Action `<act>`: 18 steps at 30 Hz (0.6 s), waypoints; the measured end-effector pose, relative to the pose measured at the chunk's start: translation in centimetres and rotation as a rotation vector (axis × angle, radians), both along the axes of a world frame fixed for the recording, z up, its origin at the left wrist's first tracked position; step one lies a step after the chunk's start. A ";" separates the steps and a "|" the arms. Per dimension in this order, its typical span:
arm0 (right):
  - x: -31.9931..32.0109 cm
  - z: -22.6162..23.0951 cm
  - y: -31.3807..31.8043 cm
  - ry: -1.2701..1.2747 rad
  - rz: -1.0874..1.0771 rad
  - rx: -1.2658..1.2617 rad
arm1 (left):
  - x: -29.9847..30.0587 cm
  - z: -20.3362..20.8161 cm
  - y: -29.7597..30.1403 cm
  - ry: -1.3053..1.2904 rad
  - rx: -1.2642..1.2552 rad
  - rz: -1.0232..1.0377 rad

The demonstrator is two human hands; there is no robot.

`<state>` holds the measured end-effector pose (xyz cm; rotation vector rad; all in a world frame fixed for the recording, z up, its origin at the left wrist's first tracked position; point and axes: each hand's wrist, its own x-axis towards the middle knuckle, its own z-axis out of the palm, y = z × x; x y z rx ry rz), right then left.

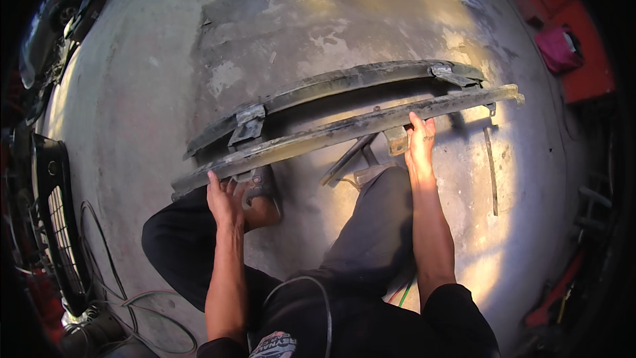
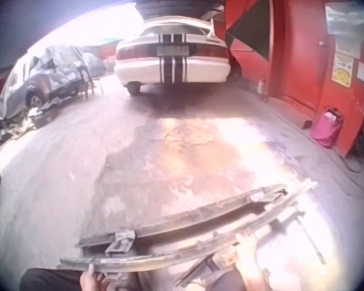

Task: The person sits on the floor and uses a hammer and chisel to separate and adjust parts of a metal frame. They repeatedly strike the frame, inspect the separation, and reposition the pieces. The person also handles a welding torch at the end.

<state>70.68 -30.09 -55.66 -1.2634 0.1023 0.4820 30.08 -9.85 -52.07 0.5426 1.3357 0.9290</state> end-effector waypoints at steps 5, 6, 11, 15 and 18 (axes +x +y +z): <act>0.4 -1.9 -1.1 0.038 0.035 -0.066 | -2.6 -2.7 2.5 0.137 -0.066 0.047; 0.5 -2.0 -0.7 0.066 0.026 -0.054 | -1.8 -2.0 2.4 0.139 -0.070 0.089; 0.2 -0.8 -0.6 0.041 0.056 0.010 | -1.3 -2.4 1.7 0.088 0.025 0.077; -0.1 -0.9 -0.7 -0.024 0.062 0.184 | -0.8 -2.2 2.5 0.100 0.026 0.080; -1.7 1.4 -0.1 0.053 -0.004 0.157 | -1.9 -2.4 2.2 0.117 0.038 0.082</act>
